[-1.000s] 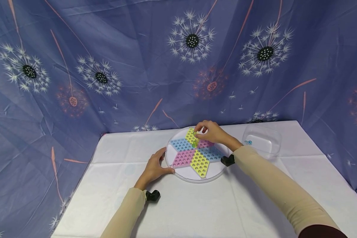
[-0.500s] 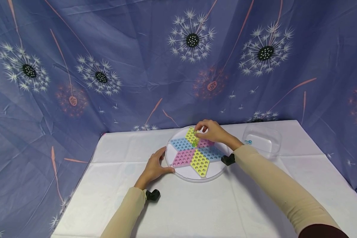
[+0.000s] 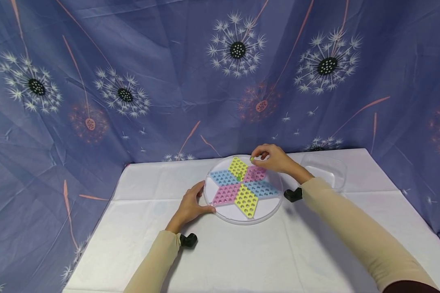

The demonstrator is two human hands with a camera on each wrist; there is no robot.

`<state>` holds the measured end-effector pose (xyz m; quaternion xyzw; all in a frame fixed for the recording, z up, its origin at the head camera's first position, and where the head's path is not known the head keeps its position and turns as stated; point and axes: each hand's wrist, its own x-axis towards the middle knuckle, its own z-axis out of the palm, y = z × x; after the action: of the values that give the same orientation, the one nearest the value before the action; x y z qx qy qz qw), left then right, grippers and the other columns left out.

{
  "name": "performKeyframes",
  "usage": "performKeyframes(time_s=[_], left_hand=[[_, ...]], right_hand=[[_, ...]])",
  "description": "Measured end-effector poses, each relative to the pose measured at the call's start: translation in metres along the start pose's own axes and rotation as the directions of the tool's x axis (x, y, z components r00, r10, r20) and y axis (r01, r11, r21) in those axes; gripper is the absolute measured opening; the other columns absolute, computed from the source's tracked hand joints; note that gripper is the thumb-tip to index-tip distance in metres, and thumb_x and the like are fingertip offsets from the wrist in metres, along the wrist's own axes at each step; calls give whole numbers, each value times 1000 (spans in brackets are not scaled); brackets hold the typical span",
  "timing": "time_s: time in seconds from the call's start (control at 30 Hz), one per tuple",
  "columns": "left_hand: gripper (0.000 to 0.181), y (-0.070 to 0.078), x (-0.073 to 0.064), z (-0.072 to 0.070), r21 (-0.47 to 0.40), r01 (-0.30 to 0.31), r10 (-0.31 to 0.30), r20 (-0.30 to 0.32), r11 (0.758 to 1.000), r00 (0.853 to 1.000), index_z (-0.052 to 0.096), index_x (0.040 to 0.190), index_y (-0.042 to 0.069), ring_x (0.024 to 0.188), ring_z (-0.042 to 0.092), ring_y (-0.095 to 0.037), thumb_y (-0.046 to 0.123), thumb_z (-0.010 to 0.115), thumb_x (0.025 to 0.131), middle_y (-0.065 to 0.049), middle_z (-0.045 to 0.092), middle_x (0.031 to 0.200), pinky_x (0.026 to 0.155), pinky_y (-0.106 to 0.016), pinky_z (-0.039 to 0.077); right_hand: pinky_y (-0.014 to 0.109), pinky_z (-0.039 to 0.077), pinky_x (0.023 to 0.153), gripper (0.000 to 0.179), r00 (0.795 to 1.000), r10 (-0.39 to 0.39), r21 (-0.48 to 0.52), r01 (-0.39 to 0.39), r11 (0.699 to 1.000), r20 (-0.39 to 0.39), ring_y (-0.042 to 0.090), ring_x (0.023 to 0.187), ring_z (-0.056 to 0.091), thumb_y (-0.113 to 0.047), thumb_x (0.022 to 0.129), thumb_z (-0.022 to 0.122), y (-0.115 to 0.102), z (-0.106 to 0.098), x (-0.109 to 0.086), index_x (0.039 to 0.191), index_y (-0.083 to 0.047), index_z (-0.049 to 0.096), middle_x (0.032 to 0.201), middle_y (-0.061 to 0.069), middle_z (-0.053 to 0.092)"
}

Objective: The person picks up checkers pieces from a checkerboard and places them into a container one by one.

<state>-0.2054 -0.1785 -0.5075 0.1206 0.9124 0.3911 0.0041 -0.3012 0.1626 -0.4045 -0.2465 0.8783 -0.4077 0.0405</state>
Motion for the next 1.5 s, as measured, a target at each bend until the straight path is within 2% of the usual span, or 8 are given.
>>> performKeyframes(time_s=[0.23,0.37,0.63,0.8,1.03,1.5], left_hand=[[114,0,1,1,-3,16,-16,9,1000,1000,34,153,14,101,42,-19,44,91,60,-2,54,120,91,-38,38],[114,0,1,1,-2,7,-7,6,1000,1000,34,152,12,100,42,-19,44,92,60,-3,54,120,90,-39,38],[114,-1,1,0,4,12,-12,5,1000,1000,34,152,14,99,42,-19,46,91,59,-2,53,115,88,-38,38],[113,-1,1,0,11,5,-5,10,1000,1000,34,153,15,98,42,-18,47,90,60,-1,53,115,88,-38,38],[113,1,0,0,7,-14,14,-3,1000,1000,36,152,12,98,43,-19,46,91,59,-3,54,114,87,-39,38],[114,-3,2,1,6,7,-7,6,1000,1000,34,153,15,98,42,-19,45,92,59,-2,53,115,89,-37,37]], right_hand=[[45,47,85,24,999,38,-38,-39,998,-38,25,97,59,-35,88,73,14,-27,-16,106,-19,70,115,5,62],[47,47,86,25,996,53,-65,-58,996,-71,26,97,59,-35,88,73,25,-43,-27,106,-19,70,112,7,62],[45,48,82,27,984,131,-77,-141,987,-123,24,96,58,-36,89,72,44,-68,-50,107,-17,70,113,6,62],[42,47,78,31,978,157,-89,-170,981,-136,25,98,56,-40,89,70,53,-76,-60,109,-16,70,117,8,60],[41,46,79,33,967,184,-91,-202,975,-174,24,97,56,-43,89,69,67,-82,-74,109,-17,70,114,8,61],[39,46,75,42,934,281,-118,-312,943,-220,28,101,56,-48,89,66,88,-101,-103,116,-16,68,118,11,60]])
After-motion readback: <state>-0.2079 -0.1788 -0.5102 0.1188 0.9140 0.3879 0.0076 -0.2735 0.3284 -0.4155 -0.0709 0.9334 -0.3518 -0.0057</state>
